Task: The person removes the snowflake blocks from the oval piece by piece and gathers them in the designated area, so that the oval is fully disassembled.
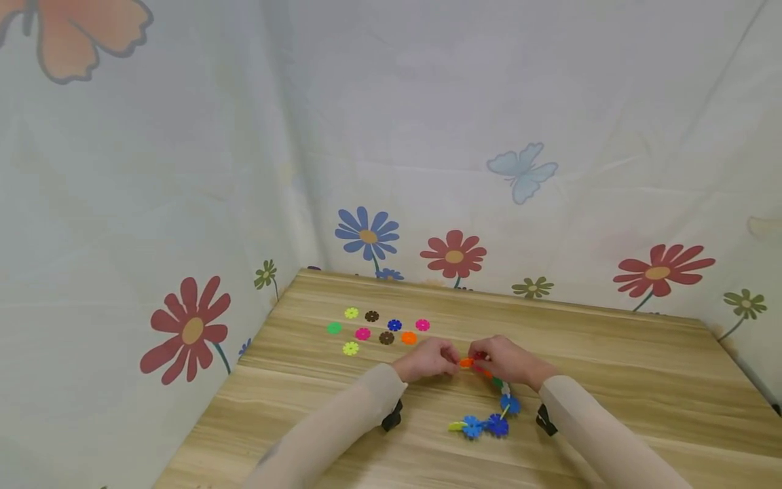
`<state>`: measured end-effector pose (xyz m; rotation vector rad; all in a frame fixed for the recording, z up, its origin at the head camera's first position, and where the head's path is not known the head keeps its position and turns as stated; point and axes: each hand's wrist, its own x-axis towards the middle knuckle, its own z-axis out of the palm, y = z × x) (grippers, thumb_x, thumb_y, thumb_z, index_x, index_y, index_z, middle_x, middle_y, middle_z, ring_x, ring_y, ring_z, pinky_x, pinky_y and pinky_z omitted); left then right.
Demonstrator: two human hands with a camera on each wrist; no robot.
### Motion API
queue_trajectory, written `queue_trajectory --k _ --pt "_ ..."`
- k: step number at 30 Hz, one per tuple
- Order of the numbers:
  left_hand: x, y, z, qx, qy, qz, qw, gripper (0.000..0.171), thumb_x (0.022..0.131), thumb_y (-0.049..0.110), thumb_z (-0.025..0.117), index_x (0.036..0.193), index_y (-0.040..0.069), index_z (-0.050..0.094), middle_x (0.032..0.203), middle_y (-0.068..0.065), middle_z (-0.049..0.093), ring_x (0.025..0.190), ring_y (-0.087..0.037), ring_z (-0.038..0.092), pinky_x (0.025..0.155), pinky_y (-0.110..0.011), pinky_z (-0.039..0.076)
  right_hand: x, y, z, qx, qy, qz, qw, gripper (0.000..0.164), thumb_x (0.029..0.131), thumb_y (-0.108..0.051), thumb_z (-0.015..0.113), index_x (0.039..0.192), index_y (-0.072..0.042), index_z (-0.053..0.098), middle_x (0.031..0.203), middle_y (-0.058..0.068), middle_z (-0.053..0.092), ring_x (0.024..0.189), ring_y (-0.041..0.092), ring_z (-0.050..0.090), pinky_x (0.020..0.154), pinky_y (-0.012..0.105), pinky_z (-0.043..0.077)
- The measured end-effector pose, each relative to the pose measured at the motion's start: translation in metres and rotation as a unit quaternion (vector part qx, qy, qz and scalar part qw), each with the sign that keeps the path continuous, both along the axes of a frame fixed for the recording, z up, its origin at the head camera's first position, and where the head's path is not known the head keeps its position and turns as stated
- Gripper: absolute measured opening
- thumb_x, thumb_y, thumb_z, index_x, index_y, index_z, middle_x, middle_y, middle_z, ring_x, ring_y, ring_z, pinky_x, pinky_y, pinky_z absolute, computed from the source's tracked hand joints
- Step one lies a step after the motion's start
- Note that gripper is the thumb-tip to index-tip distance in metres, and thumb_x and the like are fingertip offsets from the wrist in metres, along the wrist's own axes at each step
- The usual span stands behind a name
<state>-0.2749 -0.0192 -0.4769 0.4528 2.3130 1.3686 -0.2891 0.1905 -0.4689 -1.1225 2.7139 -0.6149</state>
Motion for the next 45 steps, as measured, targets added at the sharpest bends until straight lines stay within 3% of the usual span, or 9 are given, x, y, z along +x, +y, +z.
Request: queue_trajectory --k 6,17,24,33,45 --pt "-0.001 0.008 -0.005 0.009 0.017 0.023 0.9996 0.013 0.081 0.006 0.073 0.089 0.003 0.064 0.078 0.000 0.061 0.067 -0.014 0.054 0.061 -0.023 0.046 0.000 -0.001 -0.001 -0.005 0.007 0.001 1.000 0.008 0.088 -0.008 0.066 0.092 -0.015 0.065 0.083 -0.010 0.061 0.070 0.006 0.053 0.070 0.025 0.050" --pt "-0.002 0.013 -0.008 0.013 0.039 0.028 0.9988 0.010 0.081 0.005 0.073 0.082 0.004 0.063 0.073 0.000 0.060 0.063 -0.011 0.051 0.056 -0.021 0.042 0.001 -0.001 -0.004 -0.023 0.003 0.006 1.000 0.009 0.087 -0.008 0.067 0.091 -0.015 0.064 0.085 -0.007 0.063 0.071 0.006 0.054 0.070 0.026 0.051" --pt "-0.002 0.015 -0.009 0.005 0.051 0.038 0.9980 0.010 0.080 0.005 0.074 0.080 0.004 0.064 0.071 0.001 0.059 0.062 -0.011 0.049 0.056 -0.021 0.042 0.005 0.002 -0.003 -0.019 -0.008 -0.009 1.000 0.008 0.089 -0.012 0.066 0.096 -0.015 0.063 0.091 -0.007 0.064 0.083 0.010 0.060 0.076 0.030 0.052" --pt "-0.003 0.013 -0.011 0.004 0.044 0.042 0.9981 0.011 0.080 0.004 0.074 0.080 0.004 0.064 0.070 0.001 0.059 0.061 -0.011 0.049 0.055 -0.021 0.042 0.014 0.009 -0.004 -0.004 -0.036 -0.039 0.999 0.026 0.085 -0.017 0.071 0.109 -0.010 0.062 0.096 -0.006 0.063 0.082 0.012 0.057 0.075 0.034 0.050" --pt "-0.002 0.011 -0.008 -0.029 0.053 0.024 0.9979 0.013 0.077 0.004 0.077 0.079 0.005 0.064 0.070 0.003 0.060 0.062 -0.010 0.051 0.057 -0.022 0.043 0.010 0.008 -0.003 0.007 -0.009 -0.038 0.999 0.032 0.085 -0.012 0.071 0.113 -0.001 0.061 0.101 0.004 0.064 0.084 0.016 0.059 0.077 0.037 0.050"
